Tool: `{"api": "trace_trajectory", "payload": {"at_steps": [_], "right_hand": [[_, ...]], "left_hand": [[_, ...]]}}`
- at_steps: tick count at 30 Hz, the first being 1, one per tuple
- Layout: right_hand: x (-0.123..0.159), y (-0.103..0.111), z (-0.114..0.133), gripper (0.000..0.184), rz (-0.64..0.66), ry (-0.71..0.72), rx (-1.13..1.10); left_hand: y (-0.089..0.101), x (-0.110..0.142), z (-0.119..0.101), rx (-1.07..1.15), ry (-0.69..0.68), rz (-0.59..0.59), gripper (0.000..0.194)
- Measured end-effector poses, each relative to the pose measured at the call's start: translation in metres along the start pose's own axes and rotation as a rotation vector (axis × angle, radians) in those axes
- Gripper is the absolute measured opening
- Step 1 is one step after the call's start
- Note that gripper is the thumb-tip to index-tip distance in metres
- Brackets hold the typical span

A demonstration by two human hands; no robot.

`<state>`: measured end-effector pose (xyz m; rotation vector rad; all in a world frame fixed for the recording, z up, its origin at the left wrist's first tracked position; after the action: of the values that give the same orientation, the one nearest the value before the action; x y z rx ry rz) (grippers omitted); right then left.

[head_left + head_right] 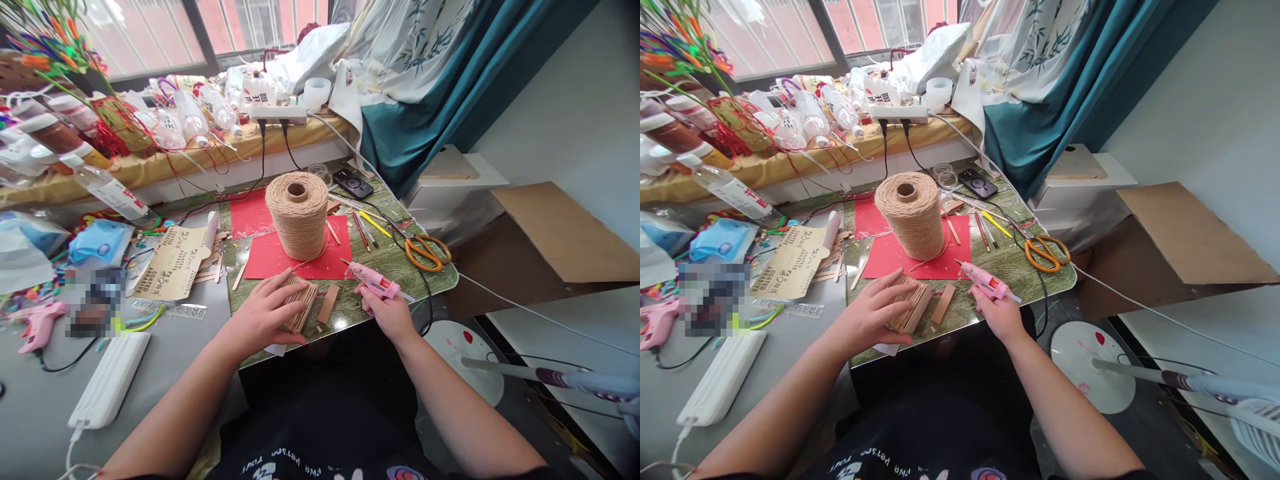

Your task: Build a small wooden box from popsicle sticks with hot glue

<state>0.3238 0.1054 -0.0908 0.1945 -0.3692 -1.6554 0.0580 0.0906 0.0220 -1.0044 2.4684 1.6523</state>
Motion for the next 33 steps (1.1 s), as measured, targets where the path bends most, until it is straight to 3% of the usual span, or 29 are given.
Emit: {"api": "trace_trajectory", "payload": {"at_steps": [5, 11, 13, 16, 18, 21, 29, 33], "right_hand": [[0.001, 0.002, 0.000, 0.050, -0.014, -0.006, -0.001], [0.001, 0.002, 0.002, 0.052, -0.021, -0.008, -0.003], [0.001, 0.003, 0.002, 0.054, -0.028, -0.008, -0.006], [0.001, 0.002, 0.003, 0.056, -0.032, -0.004, -0.014], [0.000, 0.002, 0.003, 0.055, -0.026, -0.001, -0.022], [0.000, 0.002, 0.002, 0.053, -0.017, -0.001, -0.030], [0.000, 0.003, 0.001, 0.054, -0.034, 0.009, -0.009], [-0.007, 0.029, 0.004, 0.051, -0.156, 0.062, 0.142]], "left_hand": [[0.001, 0.000, 0.001, 0.051, 0.030, -0.019, 0.067], [0.008, -0.001, 0.007, 0.156, 0.168, -0.079, 0.100], [0.009, -0.001, 0.007, 0.190, 0.199, -0.088, 0.089], [0.023, -0.002, 0.002, 0.264, 0.157, -0.236, 0.032], [0.034, 0.000, -0.002, 0.283, 0.099, -0.362, 0.012], [0.044, 0.000, -0.007, 0.260, 0.036, -0.458, 0.017], [0.039, -0.001, -0.011, 0.225, 0.036, -0.425, 0.022], [0.044, 0.005, -0.009, 0.251, 0.087, -0.468, 0.014]]}}
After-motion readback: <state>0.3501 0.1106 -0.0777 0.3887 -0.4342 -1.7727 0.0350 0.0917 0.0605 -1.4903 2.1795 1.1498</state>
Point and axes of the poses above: each hand's wrist, its own x-axis away from the middle knuckle, its own y-axis out of the back of the hand, z = x × y, the point moved 9 cm from there along -x, towards the middle knuckle, and after that the axes turned 14 degrees about x, right-handed, at the moved point
